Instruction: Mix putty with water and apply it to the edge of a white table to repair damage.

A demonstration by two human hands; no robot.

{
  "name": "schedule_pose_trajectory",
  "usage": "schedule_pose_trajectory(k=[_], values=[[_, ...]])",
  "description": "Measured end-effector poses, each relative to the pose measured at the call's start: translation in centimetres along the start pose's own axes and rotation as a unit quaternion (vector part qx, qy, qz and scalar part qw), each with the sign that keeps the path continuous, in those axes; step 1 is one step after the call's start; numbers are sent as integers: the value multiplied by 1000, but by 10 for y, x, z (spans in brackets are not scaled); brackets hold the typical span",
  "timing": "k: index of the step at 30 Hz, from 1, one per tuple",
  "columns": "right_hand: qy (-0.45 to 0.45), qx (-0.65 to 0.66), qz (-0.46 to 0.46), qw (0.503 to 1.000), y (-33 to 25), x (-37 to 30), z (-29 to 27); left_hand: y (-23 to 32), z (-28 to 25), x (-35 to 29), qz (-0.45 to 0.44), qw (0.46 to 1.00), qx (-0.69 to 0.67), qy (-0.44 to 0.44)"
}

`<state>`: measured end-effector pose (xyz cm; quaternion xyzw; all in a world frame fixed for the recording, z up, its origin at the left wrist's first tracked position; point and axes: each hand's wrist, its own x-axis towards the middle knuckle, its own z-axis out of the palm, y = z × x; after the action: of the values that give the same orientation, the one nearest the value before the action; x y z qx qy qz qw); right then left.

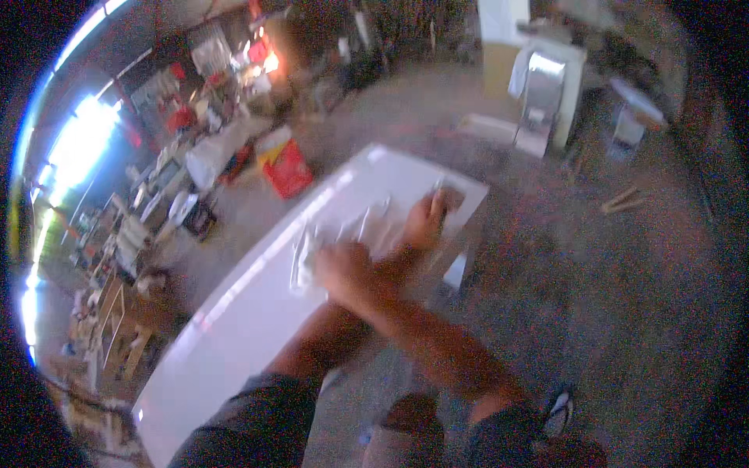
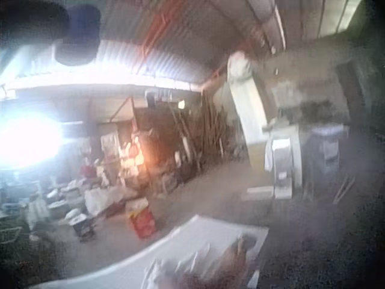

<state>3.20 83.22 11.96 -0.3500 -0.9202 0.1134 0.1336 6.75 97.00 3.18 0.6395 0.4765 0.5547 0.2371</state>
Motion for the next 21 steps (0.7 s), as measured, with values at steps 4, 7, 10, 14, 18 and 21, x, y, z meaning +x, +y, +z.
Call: schedule_pose_trajectory(k=[4,7,10,14,18,21], values=[[26,37,8,999,-2,-7,-11,5,-1,-4,-18,999,-34,-26],[152,95,16,984,-1,-21,-29,-7,0,3,7,995,98,16],[254,208,46,944,1,-30,-48,-15,2,7,-37,999,35,5],[343,274,96,893,4,-36,-65,38,-6,-7,-35,998,13,47],[448,143,114,875,20,-51,-90,149,-18,-50,14,940,223,259],[359,491,73,790,28,-72,-113,198,-14,-54,-6,633,739,230]])
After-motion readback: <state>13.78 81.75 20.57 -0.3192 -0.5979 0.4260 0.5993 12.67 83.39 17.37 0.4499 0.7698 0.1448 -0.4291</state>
